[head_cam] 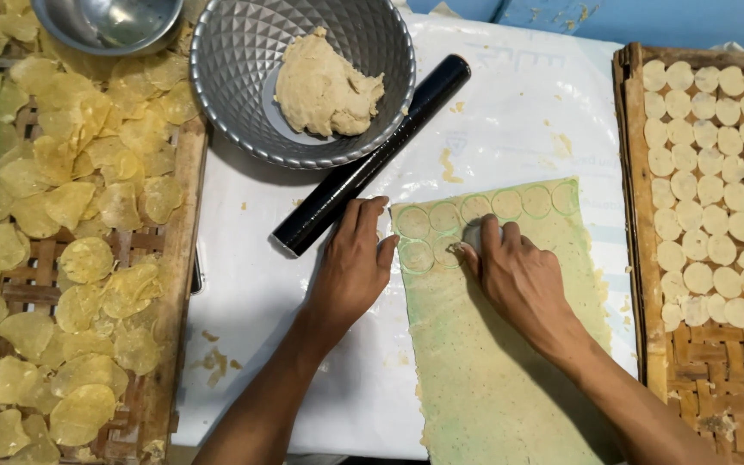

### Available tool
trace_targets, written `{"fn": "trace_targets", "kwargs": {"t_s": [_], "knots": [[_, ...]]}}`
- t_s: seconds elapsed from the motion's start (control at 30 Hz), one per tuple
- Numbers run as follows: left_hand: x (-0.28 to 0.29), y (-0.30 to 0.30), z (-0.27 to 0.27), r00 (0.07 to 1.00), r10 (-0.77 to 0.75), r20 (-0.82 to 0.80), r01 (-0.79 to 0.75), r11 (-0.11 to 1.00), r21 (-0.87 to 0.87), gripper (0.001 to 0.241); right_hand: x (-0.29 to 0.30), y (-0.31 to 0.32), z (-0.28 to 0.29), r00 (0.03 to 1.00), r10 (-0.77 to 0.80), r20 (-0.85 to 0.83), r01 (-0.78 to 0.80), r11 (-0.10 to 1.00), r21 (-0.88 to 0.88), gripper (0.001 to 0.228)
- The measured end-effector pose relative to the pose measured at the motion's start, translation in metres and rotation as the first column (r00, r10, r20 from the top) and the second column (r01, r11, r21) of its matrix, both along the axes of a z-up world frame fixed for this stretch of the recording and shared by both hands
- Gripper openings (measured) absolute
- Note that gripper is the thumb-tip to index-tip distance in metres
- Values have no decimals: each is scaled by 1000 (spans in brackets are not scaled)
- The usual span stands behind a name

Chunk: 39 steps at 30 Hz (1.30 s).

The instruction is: Cutting out small circles from a flat sheet of dough using a round mold.

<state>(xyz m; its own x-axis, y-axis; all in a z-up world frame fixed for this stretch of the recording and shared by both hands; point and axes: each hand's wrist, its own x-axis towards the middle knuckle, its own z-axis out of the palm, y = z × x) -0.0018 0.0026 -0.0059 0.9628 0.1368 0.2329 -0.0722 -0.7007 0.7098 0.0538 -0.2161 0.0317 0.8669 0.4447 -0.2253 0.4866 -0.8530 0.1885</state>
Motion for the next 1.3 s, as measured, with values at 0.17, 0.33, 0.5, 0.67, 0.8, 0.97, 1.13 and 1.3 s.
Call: {"fn": "trace_targets", "kwargs": {"t_s": [0.17,0.33,0.5,0.67,0.8,0.97,1.13,1.3], "knots": [[1,-1,-1,1000,7,-7,-7,1000,-15,47,12,-9,6,990,125,-72,-124,992,16,50],[3,-2,-4,1000,13,11,-13,1000,-19,47,12,-9,4,993,104,-64,-101,994,41,51],[1,-1,2,998,-4,-62,-1,997,-82,46,11,-11,1,993,64,-96,-56,995,78,52],[-2,-2,6,998,-4,-55,0,997,-82,45,9,-29,11,980,-9,-198,57,969,239,49],[0,-1,2,998,-8,-66,3,996,-87,46,10,-46,20,987,-110,-117,135,964,230,48],[0,-1,5,997,-11,-71,5,996,-86,46,9,-45,25,992,-79,-102,95,982,164,49],[0,-1,4,996,-2,-86,-5,997,-80,47,14,-37,27,994,-41,-97,52,991,121,47],[2,-1,-5,999,6,-44,-8,998,-57,47,19,-35,10,1000,-11,-24,12,998,55,51]]}}
